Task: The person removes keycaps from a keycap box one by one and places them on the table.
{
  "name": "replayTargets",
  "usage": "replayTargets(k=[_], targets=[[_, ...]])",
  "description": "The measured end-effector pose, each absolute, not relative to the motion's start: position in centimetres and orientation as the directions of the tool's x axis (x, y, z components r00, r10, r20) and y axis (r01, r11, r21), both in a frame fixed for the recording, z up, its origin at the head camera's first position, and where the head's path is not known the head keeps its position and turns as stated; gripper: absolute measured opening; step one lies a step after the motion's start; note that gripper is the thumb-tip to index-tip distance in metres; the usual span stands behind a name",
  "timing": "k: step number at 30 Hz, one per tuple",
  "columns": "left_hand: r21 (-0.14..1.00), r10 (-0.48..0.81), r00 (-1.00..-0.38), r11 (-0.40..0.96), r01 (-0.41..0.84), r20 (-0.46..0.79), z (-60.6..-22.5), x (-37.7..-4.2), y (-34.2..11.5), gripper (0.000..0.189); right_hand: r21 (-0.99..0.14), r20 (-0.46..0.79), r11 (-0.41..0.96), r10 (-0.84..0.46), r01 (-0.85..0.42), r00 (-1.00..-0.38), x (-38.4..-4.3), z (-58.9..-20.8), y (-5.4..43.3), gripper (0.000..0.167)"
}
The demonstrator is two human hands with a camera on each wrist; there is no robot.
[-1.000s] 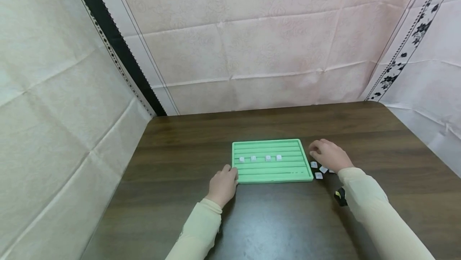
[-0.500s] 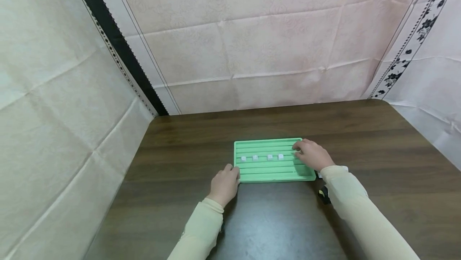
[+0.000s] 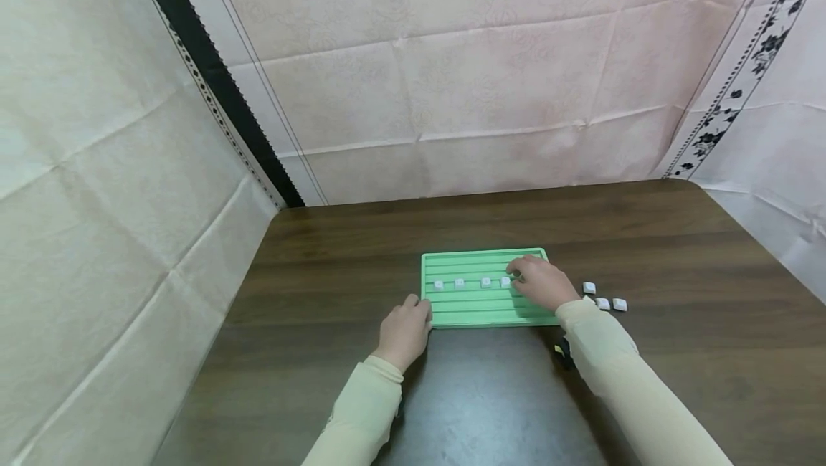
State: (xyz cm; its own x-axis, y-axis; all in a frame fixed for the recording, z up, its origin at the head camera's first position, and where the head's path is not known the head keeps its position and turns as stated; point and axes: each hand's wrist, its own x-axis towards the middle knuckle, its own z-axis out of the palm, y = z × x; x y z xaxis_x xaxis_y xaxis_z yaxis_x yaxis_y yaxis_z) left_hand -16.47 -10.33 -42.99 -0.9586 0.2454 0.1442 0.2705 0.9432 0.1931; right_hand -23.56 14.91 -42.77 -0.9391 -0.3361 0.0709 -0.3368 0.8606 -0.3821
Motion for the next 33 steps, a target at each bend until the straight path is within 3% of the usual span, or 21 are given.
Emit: replayTargets(k=[33], targets=[[0.198,0.232,-0.963,0.946,0.257,0.139,-43.2,-16.6,-10.2,0.011,-0.313,0.112,0.885,-0.327,-0.345,-0.938,-23.9,-43.2,13.3,0.020]])
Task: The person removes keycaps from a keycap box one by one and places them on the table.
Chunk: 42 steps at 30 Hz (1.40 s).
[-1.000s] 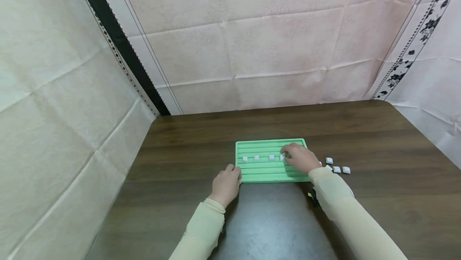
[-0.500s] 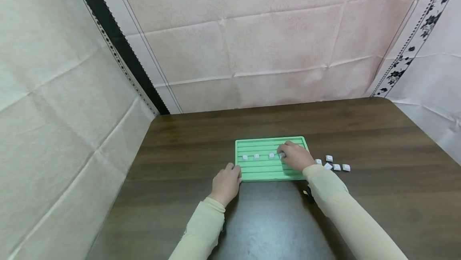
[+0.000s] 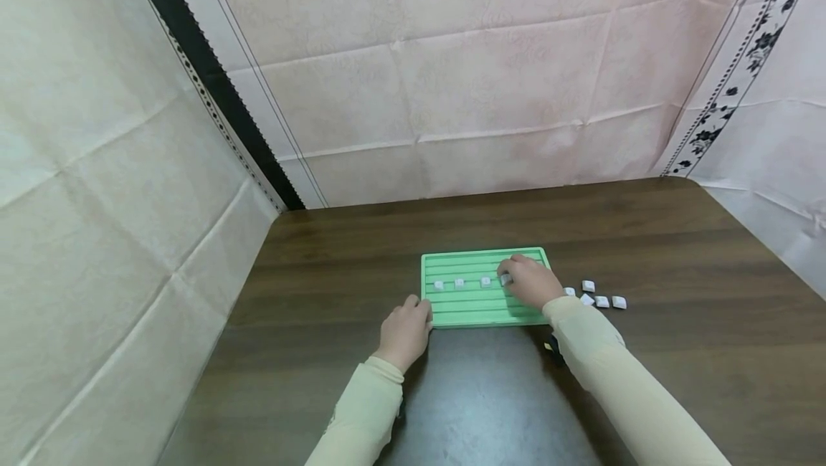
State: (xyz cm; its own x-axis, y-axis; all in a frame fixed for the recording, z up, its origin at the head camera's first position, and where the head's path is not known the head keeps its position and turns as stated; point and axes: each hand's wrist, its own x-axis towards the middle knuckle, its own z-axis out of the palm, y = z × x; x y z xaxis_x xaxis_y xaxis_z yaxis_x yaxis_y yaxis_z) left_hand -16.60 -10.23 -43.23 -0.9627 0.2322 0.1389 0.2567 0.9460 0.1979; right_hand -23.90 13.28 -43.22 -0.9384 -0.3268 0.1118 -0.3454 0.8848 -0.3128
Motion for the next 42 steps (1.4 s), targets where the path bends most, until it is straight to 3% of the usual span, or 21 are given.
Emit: replayTargets(k=[27,42], targets=[[0.197,0.250,-0.956,0.940,0.278,0.152,-43.3,-16.5,-10.4,0.011,-0.355,0.096,0.889,-0.273,-0.289,-0.957,-23.5,-41.5,17.2,0.022],[0.211,0.257,-0.952,0.934,0.289,0.166,-43.4,-16.6,-10.4,0.011,-0.347,0.048,0.923,-0.158,-0.165,-0.986,-22.4,-41.5,22.8,0.021]])
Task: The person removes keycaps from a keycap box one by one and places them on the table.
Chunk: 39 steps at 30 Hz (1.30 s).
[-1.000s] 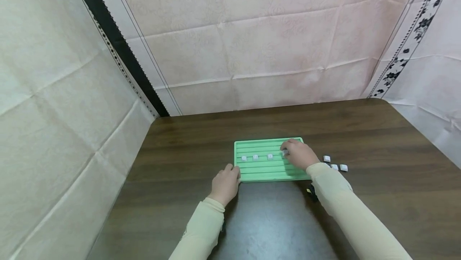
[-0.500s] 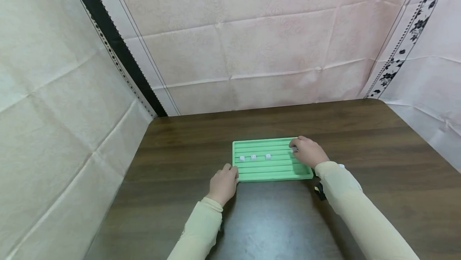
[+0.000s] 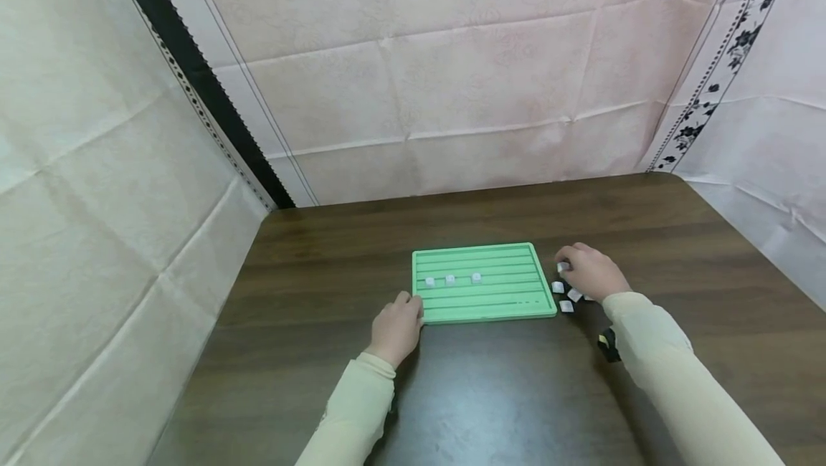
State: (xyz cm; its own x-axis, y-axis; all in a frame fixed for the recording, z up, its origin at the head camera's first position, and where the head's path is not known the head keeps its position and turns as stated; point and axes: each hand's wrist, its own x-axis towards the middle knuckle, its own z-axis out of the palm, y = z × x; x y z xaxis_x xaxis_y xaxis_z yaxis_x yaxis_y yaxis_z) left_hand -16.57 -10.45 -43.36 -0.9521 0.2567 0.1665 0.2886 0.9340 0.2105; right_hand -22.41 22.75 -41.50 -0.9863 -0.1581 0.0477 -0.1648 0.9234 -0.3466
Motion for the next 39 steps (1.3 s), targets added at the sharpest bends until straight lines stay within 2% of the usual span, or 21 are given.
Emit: replayTargets(k=[10,22,39], targets=[[0.212,0.265,-0.945,0.929,0.303,0.190,-43.4,-16.4,-10.5,0.012,-0.329,0.032,0.932,-0.152,-0.154,-0.988,-22.0,-41.8,25.8,0.021],[0.208,0.253,-0.950,0.934,0.289,0.184,-43.4,-16.4,-10.5,0.011,-0.323,0.007,0.933,-0.165,-0.158,-0.986,-22.2,-42.8,26.3,0.018],[0.190,0.250,-0.952,0.940,0.282,0.176,-43.2,-16.5,-10.2,0.011,-0.329,-0.064,0.936,-0.154,-0.125,-0.986,-22.4,-42.8,26.7,0.027]])
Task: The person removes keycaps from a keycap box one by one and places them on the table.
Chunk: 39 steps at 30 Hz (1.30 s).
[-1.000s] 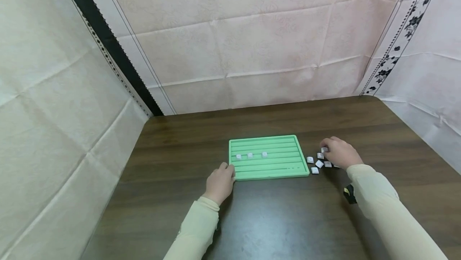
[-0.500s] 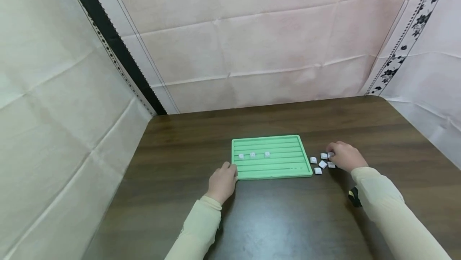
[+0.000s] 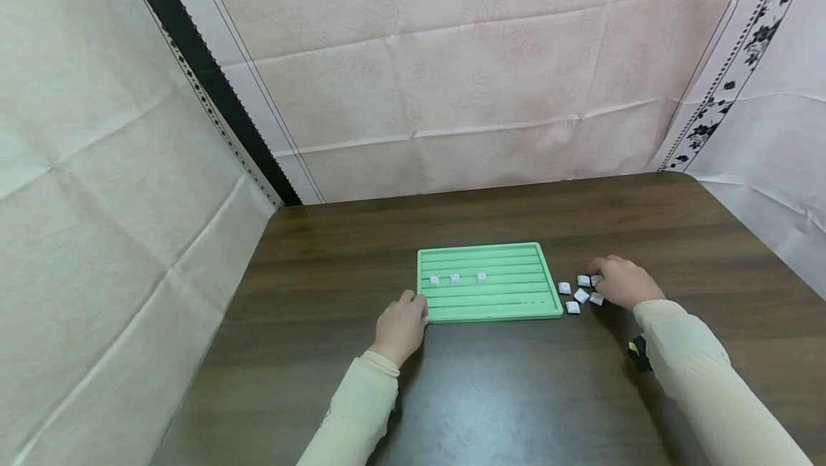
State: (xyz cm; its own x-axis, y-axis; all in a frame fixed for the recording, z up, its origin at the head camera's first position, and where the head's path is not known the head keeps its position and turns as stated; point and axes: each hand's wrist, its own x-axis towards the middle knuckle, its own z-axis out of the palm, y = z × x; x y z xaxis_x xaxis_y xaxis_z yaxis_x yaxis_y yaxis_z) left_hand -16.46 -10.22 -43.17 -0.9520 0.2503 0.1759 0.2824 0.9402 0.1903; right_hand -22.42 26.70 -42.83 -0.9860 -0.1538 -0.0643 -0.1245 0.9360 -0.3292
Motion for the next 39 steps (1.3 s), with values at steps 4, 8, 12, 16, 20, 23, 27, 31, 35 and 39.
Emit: replayTargets(k=[4,8,12,16,20,23,27,31,35,39], targets=[[0.187,0.251,-0.951,0.940,0.284,0.179,-43.2,-16.5,-10.2,0.011,-0.320,-0.048,0.939,-0.151,-0.128,-0.987,-22.2,-42.2,26.6,0.028],[0.187,0.254,-0.950,0.939,0.287,0.183,-43.2,-16.4,-10.1,0.011,-0.323,-0.016,0.935,-0.157,-0.143,-0.987,-22.1,-41.6,26.2,0.028],[0.186,0.252,-0.949,0.940,0.286,0.187,-43.1,-16.5,-10.2,0.011,-0.332,0.005,0.932,-0.149,-0.142,-0.989,-22.2,-41.5,25.6,0.029],[0.186,0.252,-0.949,0.940,0.286,0.188,-43.1,-16.4,-10.2,0.010,-0.342,0.011,0.930,-0.142,-0.137,-0.990,-22.5,-41.4,25.0,0.028],[0.190,0.256,-0.948,0.938,0.290,0.188,-43.1,-16.3,-10.2,0.010,-0.355,0.020,0.921,-0.162,-0.159,-0.987,-22.5,-41.4,24.0,0.027],[0.186,0.255,-0.948,0.939,0.290,0.188,-43.2,-16.3,-10.2,0.010,-0.365,0.031,0.915,-0.173,-0.172,-0.984,-22.5,-41.4,23.2,0.026],[0.175,0.250,-0.948,0.943,0.285,0.195,-43.3,-16.5,-10.1,0.011,-0.380,0.044,0.905,-0.187,-0.190,-0.981,-22.7,-41.3,21.9,0.026],[0.172,0.253,-0.944,0.941,0.290,0.211,-43.2,-16.5,-10.0,0.011,-0.384,0.056,0.900,-0.200,-0.206,-0.978,-22.8,-41.1,20.8,0.027],[0.179,0.256,-0.946,0.940,0.291,0.197,-43.3,-16.4,-9.9,0.011,-0.382,0.058,0.899,-0.211,-0.217,-0.976,-22.8,-41.1,19.9,0.027],[0.180,0.248,-0.949,0.942,0.283,0.194,-43.3,-16.3,-10.0,0.012,-0.375,0.079,0.892,-0.242,-0.254,-0.967,-22.9,-41.2,19.0,0.025]])
